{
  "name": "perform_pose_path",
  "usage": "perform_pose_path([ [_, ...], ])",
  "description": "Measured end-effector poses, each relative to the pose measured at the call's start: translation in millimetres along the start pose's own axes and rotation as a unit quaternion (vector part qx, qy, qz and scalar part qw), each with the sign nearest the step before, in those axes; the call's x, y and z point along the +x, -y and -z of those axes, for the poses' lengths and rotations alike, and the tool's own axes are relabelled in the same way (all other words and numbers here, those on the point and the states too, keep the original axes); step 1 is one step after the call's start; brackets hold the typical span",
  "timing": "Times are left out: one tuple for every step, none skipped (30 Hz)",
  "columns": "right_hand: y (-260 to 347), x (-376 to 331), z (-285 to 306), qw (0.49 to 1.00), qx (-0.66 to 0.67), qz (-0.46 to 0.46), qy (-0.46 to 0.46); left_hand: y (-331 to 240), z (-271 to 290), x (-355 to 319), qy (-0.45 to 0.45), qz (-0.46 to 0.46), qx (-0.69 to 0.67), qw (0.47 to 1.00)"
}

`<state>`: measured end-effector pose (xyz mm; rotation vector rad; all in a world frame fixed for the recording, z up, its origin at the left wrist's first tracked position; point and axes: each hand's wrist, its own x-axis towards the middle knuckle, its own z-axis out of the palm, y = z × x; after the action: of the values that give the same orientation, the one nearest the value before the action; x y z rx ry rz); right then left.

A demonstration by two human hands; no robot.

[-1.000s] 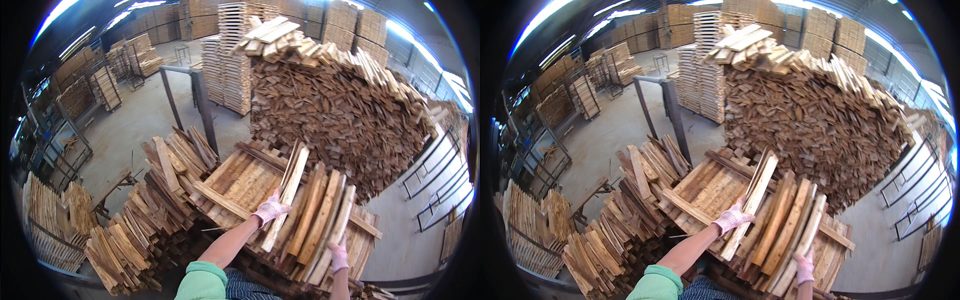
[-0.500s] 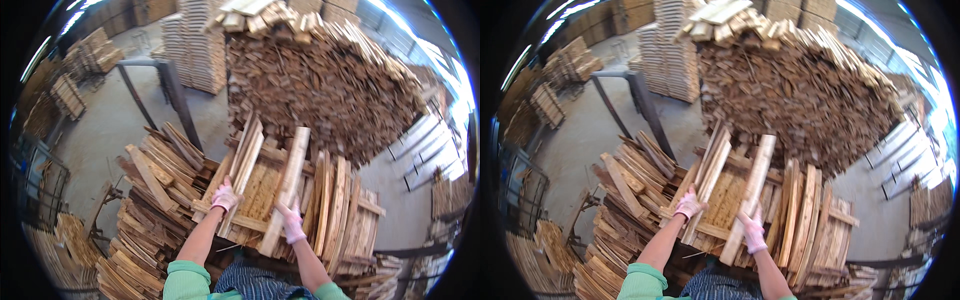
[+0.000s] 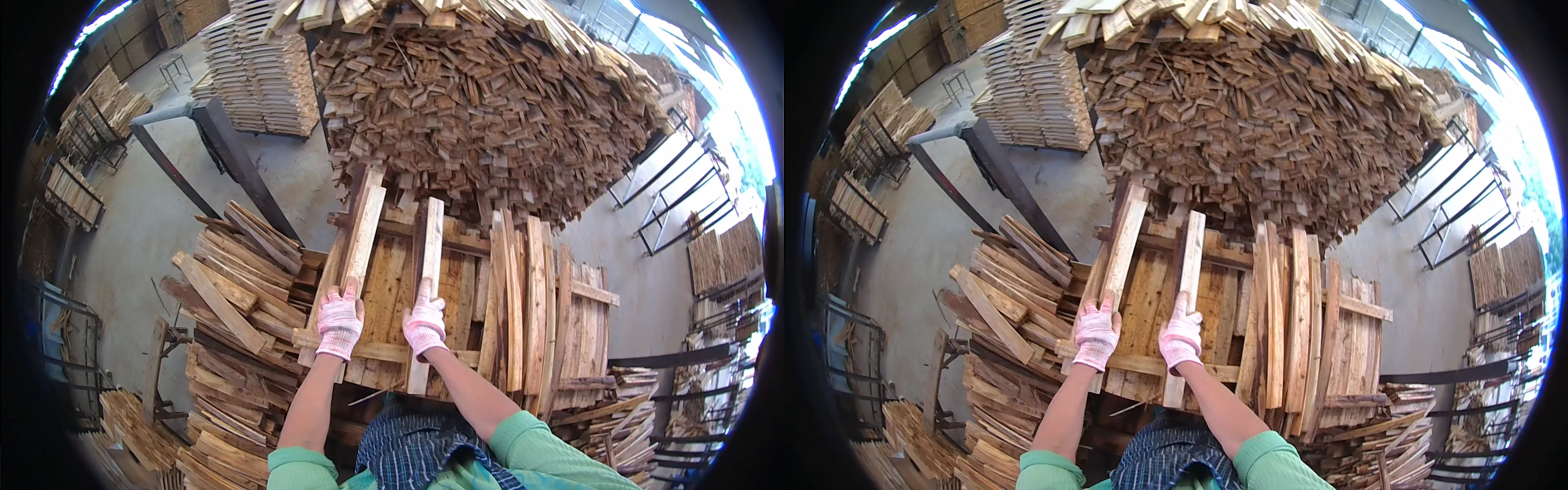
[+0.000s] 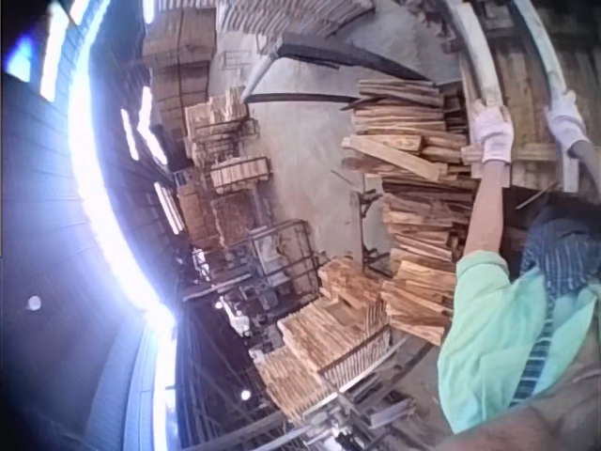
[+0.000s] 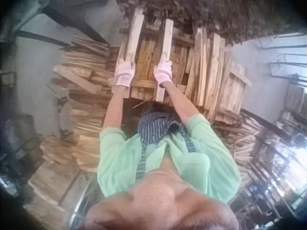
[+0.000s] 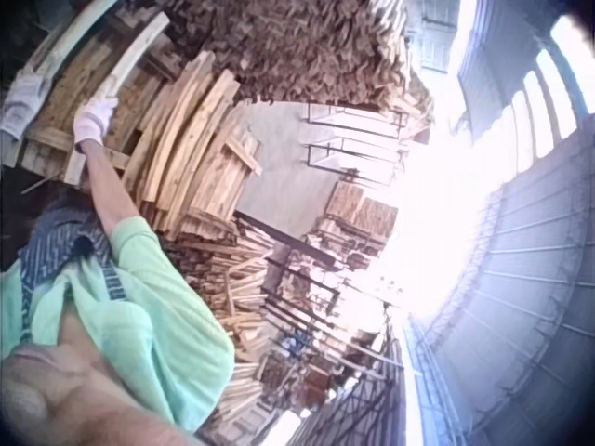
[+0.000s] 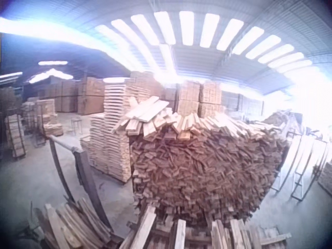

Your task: The person picks up several wood slats at a time from a large pile and places them onto a smaller organized stack.

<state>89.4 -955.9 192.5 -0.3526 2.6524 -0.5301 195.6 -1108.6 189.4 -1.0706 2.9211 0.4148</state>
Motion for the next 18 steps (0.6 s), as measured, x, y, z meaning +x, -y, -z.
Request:
perform_pose_path([
  [2.4,1.3,-1.6,1.000,-0.010,-0.002,-0.018,-7.2,3.9,-2.1,-0.045,-0.033,0.040,0.998],
  [0.6,0.5,-1.5,1.000,0.001,0.009,-0.016,-13.3,5.5,-1.7,-0.018,-0.039,0.060,0.997],
  [-2.6,3.0,1.0,1.000,-0.005,-0.003,0.009,-19.7,6.5,0.7,0.008,-0.046,0.080,0.996],
  [0.2,3.1,7.5,0.999,-0.008,-0.012,0.037,-23.4,10.3,4.1,0.033,-0.049,0.104,0.993],
  [-3.7,7.8,0.6,0.999,-0.008,-0.017,0.042,-31.9,18.6,10.8,0.066,-0.027,0.105,0.992],
  [-9.4,15.9,-3.0,0.999,-0.001,-0.022,0.040,-40.6,18.0,13.2,0.040,-0.045,0.133,0.989],
  [-8.6,14.6,-9.6,0.999,0.003,-0.013,0.034,-35.6,2.5,14.4,0.017,-0.051,0.170,0.984],
  [-3.0,11.6,-13.0,1.000,0.005,0.001,0.027,-26.6,-15.6,18.2,-0.007,-0.054,0.208,0.977],
  [8.3,2.3,1.2,0.998,0.025,-0.009,0.057,-20.9,-29.4,16.7,-0.020,-0.055,0.273,0.960],
  [5.2,2.2,8.6,0.997,0.040,-0.014,0.061,-28.2,-29.2,16.8,-0.015,-0.070,0.283,0.956],
  [1.9,4.6,8.5,0.997,0.041,-0.015,0.060,-35.1,-28.7,17.4,-0.005,-0.050,0.266,0.963],
  [-0.6,8.7,4.8,0.997,0.043,-0.014,0.060,-38.0,-26.2,17.9,0.004,-0.028,0.249,0.968],
  [-2.4,7.9,1.7,0.999,0.000,0.008,0.045,-39.0,-23.4,18.0,0.017,-0.015,0.216,0.976],
  [-6.6,5.2,-0.6,0.998,0.019,-0.015,0.049,-37.9,-19.8,17.9,0.031,-0.002,0.183,0.983],
  [-9.1,4.6,-2.9,0.997,0.037,-0.035,0.052,-34.9,-15.4,18.0,0.044,0.013,0.151,0.988],
  [-9.0,-9.0,9.1,0.998,0.035,-0.041,0.043,-32.5,-6.1,14.8,0.063,0.026,0.139,0.988],
  [-18.3,-8.5,3.5,0.998,0.025,-0.037,0.036,-28.8,2.3,12.3,0.048,0.019,0.120,0.991],
  [-26.4,-8.2,-3.0,0.999,0.016,-0.032,0.028,-24.7,9.2,10.6,0.034,0.012,0.101,0.994],
])
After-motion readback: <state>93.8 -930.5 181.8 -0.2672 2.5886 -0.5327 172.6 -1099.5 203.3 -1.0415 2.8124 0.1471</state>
